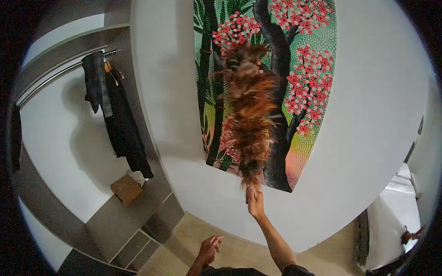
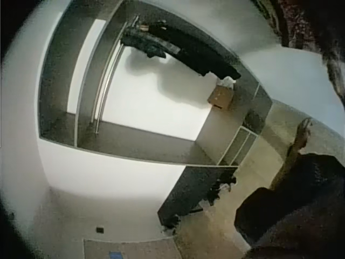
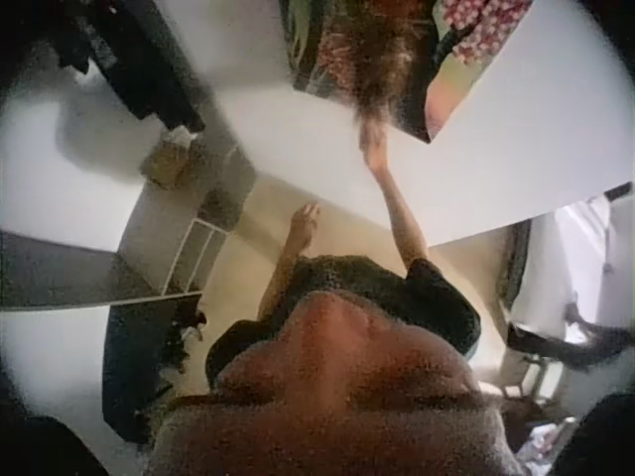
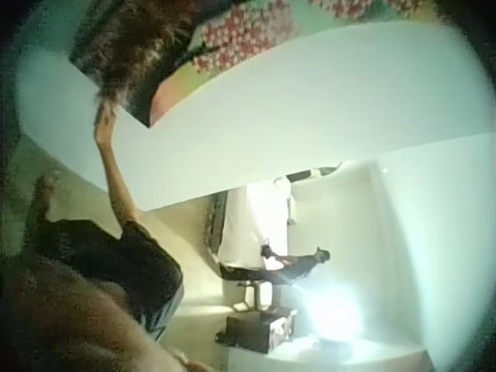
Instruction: The person uses a feather duster to clean a large, colorful wall art piece depicting trees and flowers. They systematically wipe the surface of the artwork from top to bottom and side to side, ensuring the entire piece is dusted. The person is standing in a room with a bed and a clothing rack visible in the background.
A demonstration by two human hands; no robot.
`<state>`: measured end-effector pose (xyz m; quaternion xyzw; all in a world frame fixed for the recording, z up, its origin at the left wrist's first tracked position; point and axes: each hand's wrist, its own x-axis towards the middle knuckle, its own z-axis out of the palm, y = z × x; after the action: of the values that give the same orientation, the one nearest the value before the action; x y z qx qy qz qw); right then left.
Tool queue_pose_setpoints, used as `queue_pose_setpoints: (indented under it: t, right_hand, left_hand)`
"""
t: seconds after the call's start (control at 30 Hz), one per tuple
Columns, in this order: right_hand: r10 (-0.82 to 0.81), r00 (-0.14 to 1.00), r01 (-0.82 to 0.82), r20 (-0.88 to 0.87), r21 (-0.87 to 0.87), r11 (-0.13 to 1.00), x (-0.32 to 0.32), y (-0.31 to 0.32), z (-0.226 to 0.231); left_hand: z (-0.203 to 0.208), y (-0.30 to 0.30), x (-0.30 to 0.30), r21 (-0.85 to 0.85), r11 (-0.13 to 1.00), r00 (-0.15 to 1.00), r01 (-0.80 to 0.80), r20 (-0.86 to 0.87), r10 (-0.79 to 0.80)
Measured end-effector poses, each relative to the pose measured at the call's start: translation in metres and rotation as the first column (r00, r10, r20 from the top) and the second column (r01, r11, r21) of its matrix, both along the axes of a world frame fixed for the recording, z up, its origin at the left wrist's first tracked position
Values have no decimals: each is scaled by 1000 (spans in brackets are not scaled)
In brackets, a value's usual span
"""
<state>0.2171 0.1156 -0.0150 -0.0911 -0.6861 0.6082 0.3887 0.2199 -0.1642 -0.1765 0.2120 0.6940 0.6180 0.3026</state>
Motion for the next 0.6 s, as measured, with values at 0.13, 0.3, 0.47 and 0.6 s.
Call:
queue_pose_setpoints:
  t: [0.13,0.3,0.47,0.6]
  right_hand:
    - [272,961,-278,-59,-146,950,9,-30,-15]
    - [317,940,-334,-126,-158,929,21,-79,-10]
    - [307,952,-306,-9,-93,947,36,-95,-9]
    - [226,969,-244,105,218,945,57,-75,2]
  left_hand:
    - [41,42,-35,263,963,985,57,-175,-11]
    - [145,75,-59,236,967,967,95,-254,-33]
    - [130,88,-74,-23,996,216,84,-976,-41]
    - [156,99,-76,-84,988,739,130,-656,-153]
